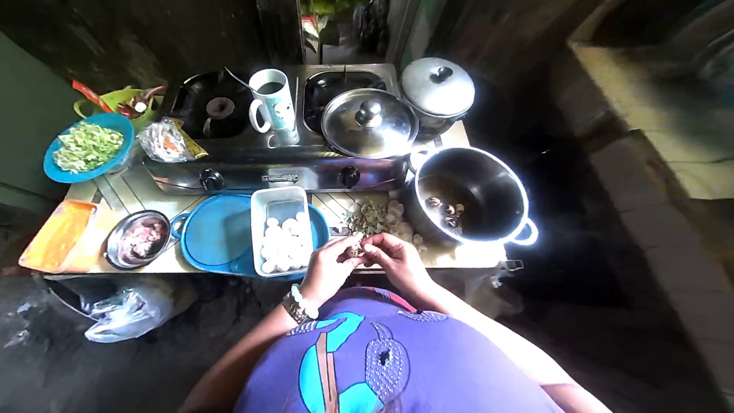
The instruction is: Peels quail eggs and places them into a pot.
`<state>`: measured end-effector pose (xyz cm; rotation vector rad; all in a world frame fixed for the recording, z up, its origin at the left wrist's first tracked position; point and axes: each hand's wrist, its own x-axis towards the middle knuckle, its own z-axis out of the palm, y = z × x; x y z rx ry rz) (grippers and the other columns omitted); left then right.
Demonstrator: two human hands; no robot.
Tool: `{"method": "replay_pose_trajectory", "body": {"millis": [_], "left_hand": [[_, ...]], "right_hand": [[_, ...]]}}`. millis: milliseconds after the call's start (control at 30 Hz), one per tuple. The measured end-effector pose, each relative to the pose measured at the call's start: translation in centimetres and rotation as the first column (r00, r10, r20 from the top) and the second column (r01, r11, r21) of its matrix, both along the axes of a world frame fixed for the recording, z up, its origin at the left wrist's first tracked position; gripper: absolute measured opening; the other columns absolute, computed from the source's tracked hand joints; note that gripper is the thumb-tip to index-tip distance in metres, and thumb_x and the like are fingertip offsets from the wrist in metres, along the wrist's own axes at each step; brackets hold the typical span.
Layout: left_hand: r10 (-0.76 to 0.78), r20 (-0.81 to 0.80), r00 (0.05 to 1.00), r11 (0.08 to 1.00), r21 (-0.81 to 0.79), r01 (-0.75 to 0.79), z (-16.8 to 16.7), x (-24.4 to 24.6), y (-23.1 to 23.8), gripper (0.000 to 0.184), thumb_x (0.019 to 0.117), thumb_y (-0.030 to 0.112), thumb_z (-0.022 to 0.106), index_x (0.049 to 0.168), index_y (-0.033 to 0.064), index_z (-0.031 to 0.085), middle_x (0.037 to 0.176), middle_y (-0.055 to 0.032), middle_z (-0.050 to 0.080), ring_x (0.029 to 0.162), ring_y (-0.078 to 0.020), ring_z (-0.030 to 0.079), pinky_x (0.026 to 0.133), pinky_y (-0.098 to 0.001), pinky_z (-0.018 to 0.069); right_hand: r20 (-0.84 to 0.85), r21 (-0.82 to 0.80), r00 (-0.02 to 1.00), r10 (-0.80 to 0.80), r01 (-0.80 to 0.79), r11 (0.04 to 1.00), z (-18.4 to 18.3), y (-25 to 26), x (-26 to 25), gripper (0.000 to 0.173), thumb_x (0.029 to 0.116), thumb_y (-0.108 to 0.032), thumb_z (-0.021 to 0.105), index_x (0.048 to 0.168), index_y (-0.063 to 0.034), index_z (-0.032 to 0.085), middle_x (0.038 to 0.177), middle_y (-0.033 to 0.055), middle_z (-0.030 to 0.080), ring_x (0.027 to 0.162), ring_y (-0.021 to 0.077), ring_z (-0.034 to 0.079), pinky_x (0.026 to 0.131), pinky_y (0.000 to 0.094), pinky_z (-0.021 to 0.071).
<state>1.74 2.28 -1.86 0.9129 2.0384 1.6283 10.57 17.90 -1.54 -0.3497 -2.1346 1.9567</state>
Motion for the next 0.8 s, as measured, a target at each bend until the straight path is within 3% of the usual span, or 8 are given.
{"method": "replay_pose_trajectory", "body": {"millis": [67,133,267,400,500,667,800], "left_hand": [[0.000,0.057,0.998,0.999,-0.046,0.003,0.5,-0.2,0.1,0.044,0.0874,0.004,0.075,0.126,-0.0098,0.059,0.111,-0.0144,0.072,0.094,-0.0109,0.072,0.086,-0.0259,0.0597],[-0.010,0.063,0.998,0.997,-0.077,0.015,0.6,-0.3,0.2,0.038,0.0860,0.003,0.075,0.119,-0.0084,0.061,0.104,-0.0114,0.072,0.088,-0.0089,0.072,0.083,-0.0250,0.0600],[-0.012,0.028,1.000,0.998,-0.057,0.014,0.3,-0.4,0.3,0.033,0.0845,0.003,0.077,0.115,-0.0071,0.068,0.110,-0.0131,0.072,0.093,-0.0083,0.072,0.086,-0.0228,0.0592],[0.023,0.003,1.000,0.998,-0.051,-0.023,0.3,-0.4,0.4,0.033,0.0818,0.002,0.079,0.112,-0.0075,0.071,0.118,-0.0180,0.066,0.096,-0.0098,0.070,0.084,-0.0207,0.0592],[0.001,0.054,0.999,0.999,-0.044,0.001,0.2,-0.7,0.4,0.033,0.0821,0.003,0.080,0.112,-0.0079,0.070,0.117,-0.0172,0.067,0.097,-0.0100,0.071,0.084,-0.0217,0.0604],[-0.013,0.185,0.983,0.998,0.057,0.003,0.0,-1.1,0.7,0.036,0.0812,-0.001,0.080,0.114,-0.0100,0.068,0.117,-0.0154,0.068,0.097,-0.0101,0.071,0.087,-0.0235,0.0605],[0.006,0.318,0.948,0.994,0.105,-0.041,0.0,-1.5,0.5,0.037,0.0820,-0.006,0.076,0.118,-0.0096,0.066,0.116,-0.0127,0.069,0.095,-0.0116,0.071,0.086,-0.0269,0.0613]], "right_hand": [[-0.092,0.233,0.996,0.016,0.006,0.973,-0.4,0.8,-0.1,0.019,0.0992,-0.014,0.065,0.102,0.0014,0.074,0.093,0.0037,0.072,0.079,0.0000,0.066,0.076,0.0170,0.0568],[-0.145,0.386,0.989,0.042,0.018,0.922,-0.6,1.4,-0.4,0.019,0.0972,-0.016,0.067,0.101,0.0001,0.077,0.093,0.0083,0.073,0.082,0.0020,0.067,0.079,0.0158,0.0551],[-0.098,0.467,0.987,0.125,-0.065,0.882,0.2,2.6,-0.6,0.018,0.0954,-0.015,0.067,0.097,0.0002,0.078,0.090,0.0095,0.074,0.079,0.0034,0.067,0.076,0.0159,0.0539],[-0.115,0.587,0.981,0.155,-0.059,0.807,0.4,2.4,-0.9,0.015,0.0920,-0.009,0.064,0.092,0.0016,0.075,0.087,0.0134,0.072,0.077,0.0108,0.067,0.073,0.0195,0.0535],[-0.120,0.632,0.981,0.156,-0.045,0.774,0.3,1.9,-1.2,0.013,0.0892,-0.007,0.063,0.090,0.0028,0.072,0.086,0.0149,0.069,0.074,0.0134,0.065,0.070,0.0208,0.0526],[-0.119,0.588,0.990,0.074,0.011,0.809,0.0,1.5,-1.8,0.015,0.0900,-0.008,0.060,0.089,0.0047,0.067,0.081,0.0150,0.065,0.070,0.0146,0.062,0.066,0.0230,0.0507],[0.079,0.505,0.997,-0.015,-0.026,0.863,-0.4,3.1,-2.7,0.021,0.0950,-0.011,0.059,0.099,0.0059,0.070,0.089,0.0151,0.068,0.077,0.0141,0.063,0.072,0.0263,0.0519]]}}
